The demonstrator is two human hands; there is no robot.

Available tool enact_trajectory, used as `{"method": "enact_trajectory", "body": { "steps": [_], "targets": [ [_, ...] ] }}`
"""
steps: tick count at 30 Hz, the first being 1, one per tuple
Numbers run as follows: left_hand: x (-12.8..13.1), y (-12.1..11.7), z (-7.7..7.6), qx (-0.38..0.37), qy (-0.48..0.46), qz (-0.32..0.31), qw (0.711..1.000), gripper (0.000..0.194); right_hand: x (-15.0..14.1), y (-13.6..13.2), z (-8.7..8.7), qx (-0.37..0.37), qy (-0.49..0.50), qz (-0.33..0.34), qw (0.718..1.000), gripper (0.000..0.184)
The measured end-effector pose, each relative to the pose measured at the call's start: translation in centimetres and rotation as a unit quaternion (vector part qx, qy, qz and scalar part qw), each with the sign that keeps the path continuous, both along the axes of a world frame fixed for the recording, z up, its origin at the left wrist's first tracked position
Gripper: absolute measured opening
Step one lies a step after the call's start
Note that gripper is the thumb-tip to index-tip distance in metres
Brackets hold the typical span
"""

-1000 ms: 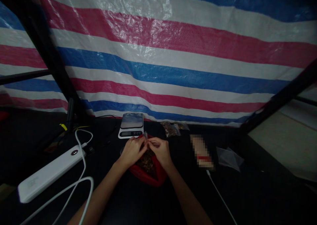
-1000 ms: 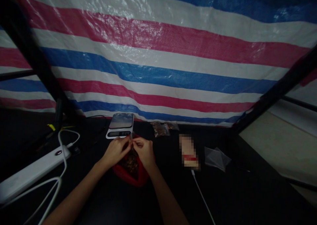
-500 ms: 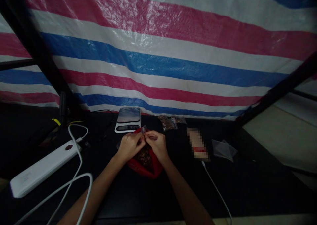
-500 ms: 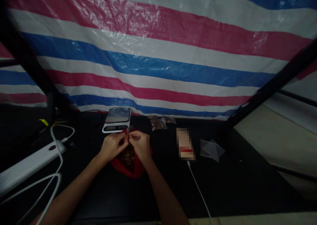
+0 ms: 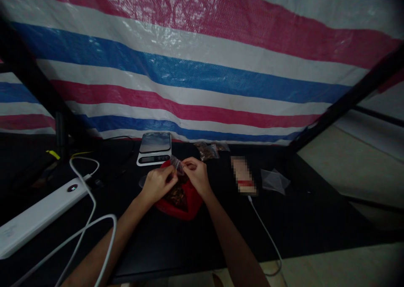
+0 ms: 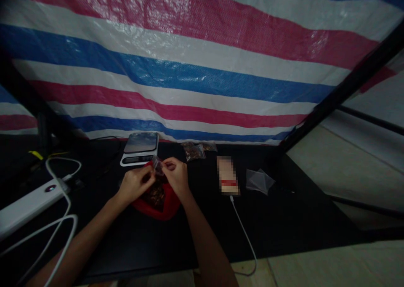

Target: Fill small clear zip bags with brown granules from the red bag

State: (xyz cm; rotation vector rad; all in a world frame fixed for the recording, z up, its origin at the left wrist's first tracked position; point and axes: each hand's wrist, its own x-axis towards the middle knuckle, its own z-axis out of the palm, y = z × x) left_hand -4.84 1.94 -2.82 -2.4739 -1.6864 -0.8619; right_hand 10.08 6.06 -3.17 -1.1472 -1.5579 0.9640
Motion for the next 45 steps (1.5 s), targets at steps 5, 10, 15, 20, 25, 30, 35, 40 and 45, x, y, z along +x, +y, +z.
{"method": "enact_trajectory", "body": {
  "steps": [5,10,15,20,25,30,35,40,45],
  "targets": [
    [0.1,0.0,-0.1,-0.044,-0.05,-0.037,0.997,0.014,-0.4,-0.5,-0.2,-0.014,-0.046,0.017,0.999,0.012],
    [-0.3,-0.3,0.9,-0.088,0.013,-0.076,0.993,0.023,-0.3,-0.3,-0.5,-0.013,-0.021,0.026,0.999,0.02],
    [-2.4,-1.5,2.8,-0.103,0.046,-0.092,0.989,0.029,-0.2,0.1,-0.9,-0.068,0.062,0.007,0.996,0.021],
    [-4.3,-2.5,3.6,-0.111,0.121,-0.069,0.984,0.032,-0.4,0.4,-1.1,-0.113,0.164,0.022,0.98,0.015],
    [-5.0,-1.9,3.5,-0.111,0.143,0.002,0.983,0.021,-0.3,0.5,-0.9,-0.179,0.26,0.025,0.948,0.016],
    [-5.9,-1.1,2.7,-0.111,0.07,0.079,0.988,0.019,0.1,0.1,0.0,-0.231,0.355,0.05,0.905,0.02],
    [-6.6,-0.8,1.2,-0.108,0.008,0.16,0.981,0.021,-0.2,-0.4,0.7,-0.23,0.383,0.047,0.893,0.019],
    [-4.2,-1.6,1.9,-0.018,0.021,0.152,0.988,0.039,-0.9,-0.8,0.5,-0.224,0.357,0.055,0.905,0.018],
    [-0.5,-4.1,3.0,-0.062,-0.1,0.003,0.993,0.039,-1.0,-0.9,0.0,-0.219,0.343,0.066,0.911,0.017]
  ]
}}
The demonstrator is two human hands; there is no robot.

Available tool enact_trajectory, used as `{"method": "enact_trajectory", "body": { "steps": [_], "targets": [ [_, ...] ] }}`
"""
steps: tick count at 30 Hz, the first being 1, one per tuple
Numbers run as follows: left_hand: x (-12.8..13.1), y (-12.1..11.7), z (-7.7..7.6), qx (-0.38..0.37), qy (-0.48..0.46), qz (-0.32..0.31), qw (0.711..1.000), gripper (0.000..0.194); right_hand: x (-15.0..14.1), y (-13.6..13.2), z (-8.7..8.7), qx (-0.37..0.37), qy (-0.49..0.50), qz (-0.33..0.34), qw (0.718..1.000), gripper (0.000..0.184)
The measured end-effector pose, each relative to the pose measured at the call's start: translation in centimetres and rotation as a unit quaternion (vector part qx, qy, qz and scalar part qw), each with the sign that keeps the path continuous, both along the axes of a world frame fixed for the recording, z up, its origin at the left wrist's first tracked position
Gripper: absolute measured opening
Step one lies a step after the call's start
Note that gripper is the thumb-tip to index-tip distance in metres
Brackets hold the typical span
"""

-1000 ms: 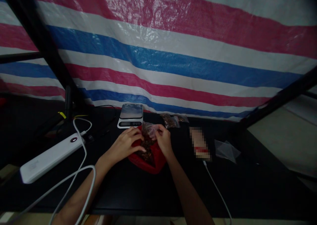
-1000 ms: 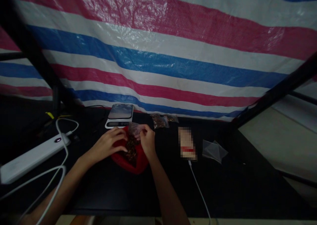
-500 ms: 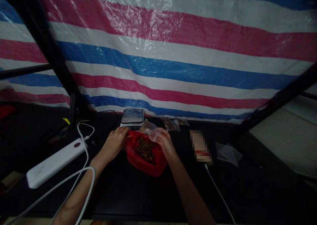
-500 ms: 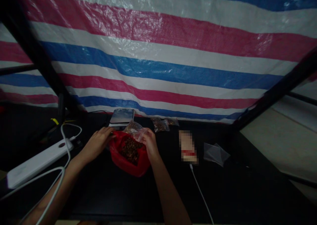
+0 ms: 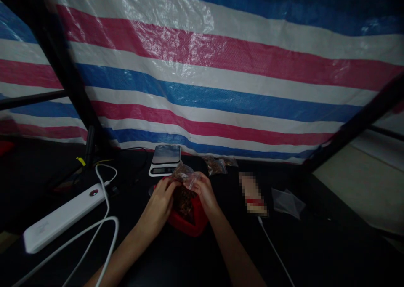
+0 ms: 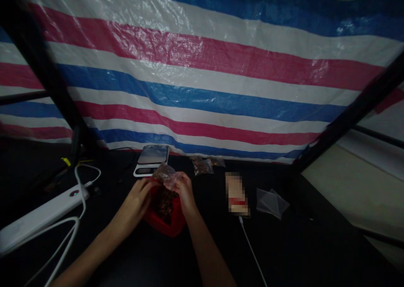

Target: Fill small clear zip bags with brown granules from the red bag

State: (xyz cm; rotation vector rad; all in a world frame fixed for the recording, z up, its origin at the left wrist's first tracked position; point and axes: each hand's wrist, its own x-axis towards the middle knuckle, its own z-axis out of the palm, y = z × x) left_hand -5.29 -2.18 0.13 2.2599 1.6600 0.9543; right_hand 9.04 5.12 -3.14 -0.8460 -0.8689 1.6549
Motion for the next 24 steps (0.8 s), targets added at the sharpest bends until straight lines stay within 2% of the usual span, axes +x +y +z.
{"method": "enact_trajectory", "body": {
  "steps": [3,5,7,10,11,13,16,18,20,24],
  "targets": [
    [0.7,-0.9,-0.3,-0.056,-0.12,0.001,0.991,0.026,0.1,0.2,0.0,-0.007,0.019,-0.002,1.0,0.017],
    [0.7,-0.8,-0.9,-0.143,-0.229,-0.012,0.963,0.019,0.1,0.2,0.1,-0.021,0.024,-0.002,0.999,0.018],
    [0.8,-0.2,-1.4,-0.23,-0.371,-0.019,0.9,0.026,0.1,0.2,0.2,-0.023,0.024,0.004,0.999,0.019],
    [1.2,1.2,-1.7,-0.271,-0.572,-0.007,0.774,0.036,-0.3,-0.1,0.3,0.012,0.015,0.019,1.0,0.018],
    [1.4,1.7,-1.6,-0.269,-0.613,-0.008,0.743,0.036,-0.4,-0.2,0.4,0.03,0.003,0.022,0.999,0.018],
    [1.9,2.7,-1.3,-0.25,-0.66,-0.01,0.708,0.036,-0.5,-0.4,0.4,0.067,-0.036,0.032,0.997,0.018],
    [2.4,3.7,-1.2,-0.184,-0.688,0.018,0.702,0.038,0.1,-0.4,0.3,0.131,-0.114,0.062,0.983,0.019],
    [2.7,4.0,-1.5,-0.155,-0.684,0.034,0.712,0.04,1.2,-0.5,0.1,0.193,-0.201,0.081,0.957,0.02],
    [2.8,4.1,-2.0,-0.154,-0.669,0.031,0.726,0.043,2.8,-0.9,0.0,0.264,-0.323,0.082,0.905,0.02],
    [2.7,4.4,-2.9,-0.17,-0.635,-0.015,0.754,0.045,5.9,-2.3,0.6,0.352,-0.53,0.093,0.765,0.02]
  ]
}}
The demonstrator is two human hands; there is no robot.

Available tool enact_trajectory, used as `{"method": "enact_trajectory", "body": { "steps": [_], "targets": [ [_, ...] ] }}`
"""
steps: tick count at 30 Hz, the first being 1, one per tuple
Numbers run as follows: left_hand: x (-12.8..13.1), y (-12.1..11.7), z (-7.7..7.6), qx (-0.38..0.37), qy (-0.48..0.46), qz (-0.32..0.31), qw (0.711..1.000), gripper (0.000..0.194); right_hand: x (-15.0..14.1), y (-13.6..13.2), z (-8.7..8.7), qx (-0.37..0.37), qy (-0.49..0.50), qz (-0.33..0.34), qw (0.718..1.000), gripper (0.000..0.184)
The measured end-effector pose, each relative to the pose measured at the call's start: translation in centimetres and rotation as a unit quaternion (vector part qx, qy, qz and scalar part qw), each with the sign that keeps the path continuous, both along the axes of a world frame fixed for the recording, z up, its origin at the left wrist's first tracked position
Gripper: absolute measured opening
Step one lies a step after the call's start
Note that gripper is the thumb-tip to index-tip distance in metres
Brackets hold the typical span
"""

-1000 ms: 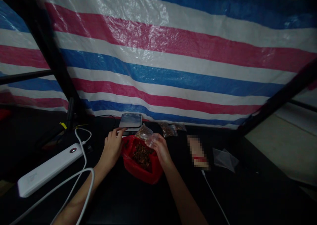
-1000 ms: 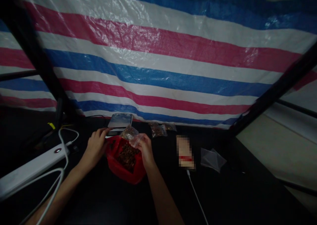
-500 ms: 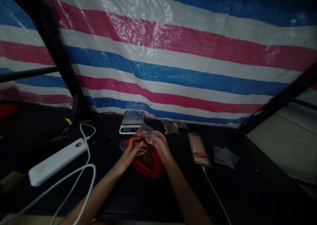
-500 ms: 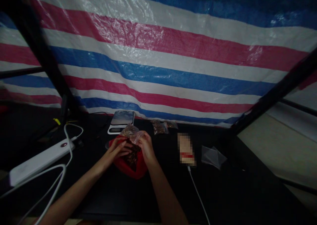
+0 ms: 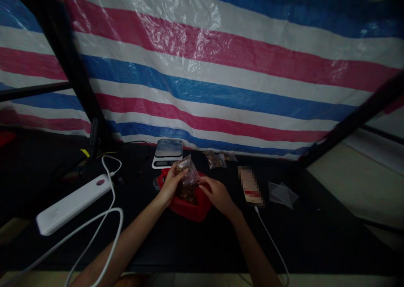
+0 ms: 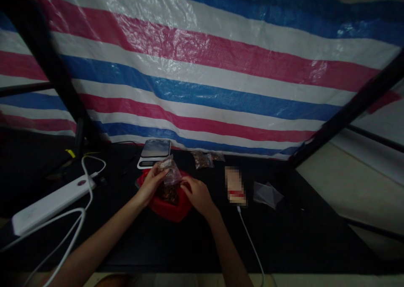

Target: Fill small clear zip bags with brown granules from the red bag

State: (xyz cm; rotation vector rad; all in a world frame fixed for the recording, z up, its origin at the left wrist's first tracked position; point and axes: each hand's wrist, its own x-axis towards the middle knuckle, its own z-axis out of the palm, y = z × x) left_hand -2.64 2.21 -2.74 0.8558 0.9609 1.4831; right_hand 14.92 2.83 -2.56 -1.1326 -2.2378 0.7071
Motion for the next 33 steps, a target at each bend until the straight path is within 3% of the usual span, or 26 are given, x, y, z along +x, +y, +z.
{"method": "enact_trajectory", "body": {
  "steps": [4,10,13,18,23,27,33],
  "targets": [
    [-1.0,0.5,-0.2,0.012,0.03,-0.055,0.998,0.046,1.2,-1.1,1.0,0.049,-0.136,0.022,0.989,0.02],
    [-2.1,0.1,-0.6,0.017,0.052,-0.099,0.994,0.044,0.9,-1.3,0.9,0.085,-0.257,0.039,0.962,0.033],
    [-1.9,-0.2,-0.5,0.012,0.064,-0.118,0.991,0.045,0.7,-1.3,1.0,0.102,-0.289,0.046,0.951,0.027],
    [-1.4,-0.5,0.1,-0.006,0.065,-0.109,0.992,0.044,1.3,-1.2,1.7,0.115,-0.243,0.007,0.963,0.014],
    [-1.6,-0.4,-0.5,0.004,0.06,-0.118,0.991,0.046,2.6,-0.9,1.4,0.064,-0.127,-0.019,0.99,0.024],
    [-1.8,-0.2,-1.1,0.012,0.078,-0.119,0.99,0.043,3.1,-0.9,1.8,0.044,-0.076,-0.037,0.995,0.026],
    [-1.8,0.0,-1.0,0.029,0.092,-0.106,0.99,0.041,4.3,-1.2,3.5,-0.017,-0.031,0.056,0.998,0.036]
  ]
}}
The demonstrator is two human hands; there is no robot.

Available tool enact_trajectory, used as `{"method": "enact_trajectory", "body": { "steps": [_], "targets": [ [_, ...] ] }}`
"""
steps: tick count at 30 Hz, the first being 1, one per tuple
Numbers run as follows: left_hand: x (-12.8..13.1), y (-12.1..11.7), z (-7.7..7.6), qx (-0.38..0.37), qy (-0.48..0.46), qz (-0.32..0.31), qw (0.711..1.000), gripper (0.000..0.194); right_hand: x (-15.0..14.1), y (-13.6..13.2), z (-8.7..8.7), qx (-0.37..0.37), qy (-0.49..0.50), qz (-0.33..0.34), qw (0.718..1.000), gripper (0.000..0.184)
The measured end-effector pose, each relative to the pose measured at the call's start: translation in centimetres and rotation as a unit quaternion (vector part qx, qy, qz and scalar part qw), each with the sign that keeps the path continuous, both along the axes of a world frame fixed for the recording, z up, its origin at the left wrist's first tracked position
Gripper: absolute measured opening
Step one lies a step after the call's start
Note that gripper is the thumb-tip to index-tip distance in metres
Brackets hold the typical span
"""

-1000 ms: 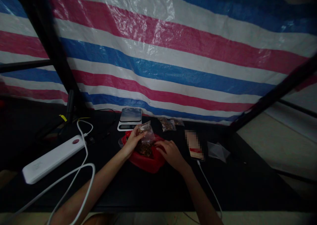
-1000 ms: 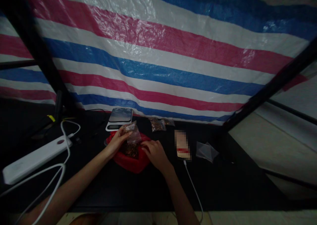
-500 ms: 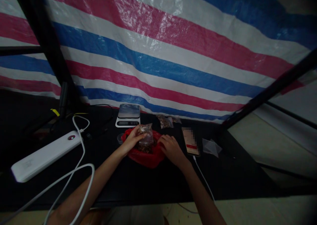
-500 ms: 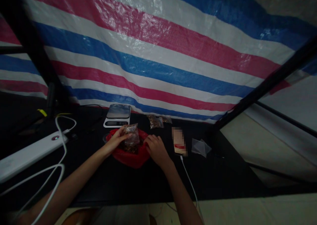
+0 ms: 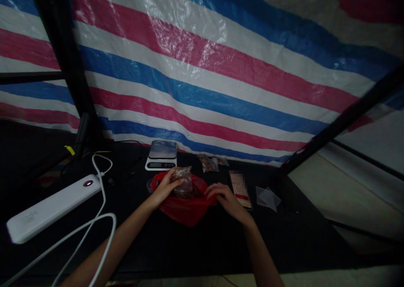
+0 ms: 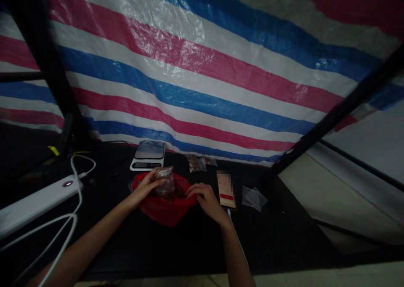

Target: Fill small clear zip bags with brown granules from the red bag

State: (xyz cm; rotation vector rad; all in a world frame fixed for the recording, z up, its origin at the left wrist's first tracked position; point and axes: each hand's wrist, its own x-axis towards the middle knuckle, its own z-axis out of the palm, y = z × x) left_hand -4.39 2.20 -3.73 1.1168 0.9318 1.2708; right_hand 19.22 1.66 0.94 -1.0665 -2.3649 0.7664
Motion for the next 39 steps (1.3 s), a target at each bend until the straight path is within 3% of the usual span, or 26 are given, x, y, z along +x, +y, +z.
{"method": "enact_trajectory", "body": {
  "steps": [3,8,12,15,19,25,31,39],
  "targets": [
    [-0.2,0.0,0.0,0.018,0.025,0.001,1.0,0.039,1.2,-0.2,-0.1,-0.018,-0.033,0.004,0.999,0.043],
    [-0.6,0.0,0.0,0.044,0.069,0.007,0.997,0.035,1.4,-1.4,0.4,0.041,-0.112,-0.065,0.991,0.052],
    [-0.6,0.0,0.0,0.073,0.088,0.012,0.993,0.032,-1.3,-1.3,2.2,0.093,-0.039,-0.092,0.991,0.045],
    [-0.4,-0.2,0.2,0.081,0.108,0.022,0.991,0.032,-4.0,0.0,2.6,0.085,0.053,-0.062,0.993,0.029],
    [-0.3,-0.6,0.8,0.104,0.143,0.042,0.983,0.03,-6.4,1.9,1.3,0.043,0.122,-0.04,0.991,0.031],
    [-0.5,-1.0,1.9,0.171,0.191,0.095,0.962,0.022,-6.7,2.5,-0.8,0.025,0.211,-0.018,0.977,0.01],
    [-1.0,-0.7,2.0,0.213,0.214,0.131,0.944,0.018,-6.4,2.3,-1.8,0.048,0.204,-0.052,0.976,0.011],
    [-1.2,-0.6,1.8,0.199,0.21,0.171,0.942,0.012,-6.6,2.6,-2.2,0.03,0.263,-0.084,0.961,0.014]
  ]
}}
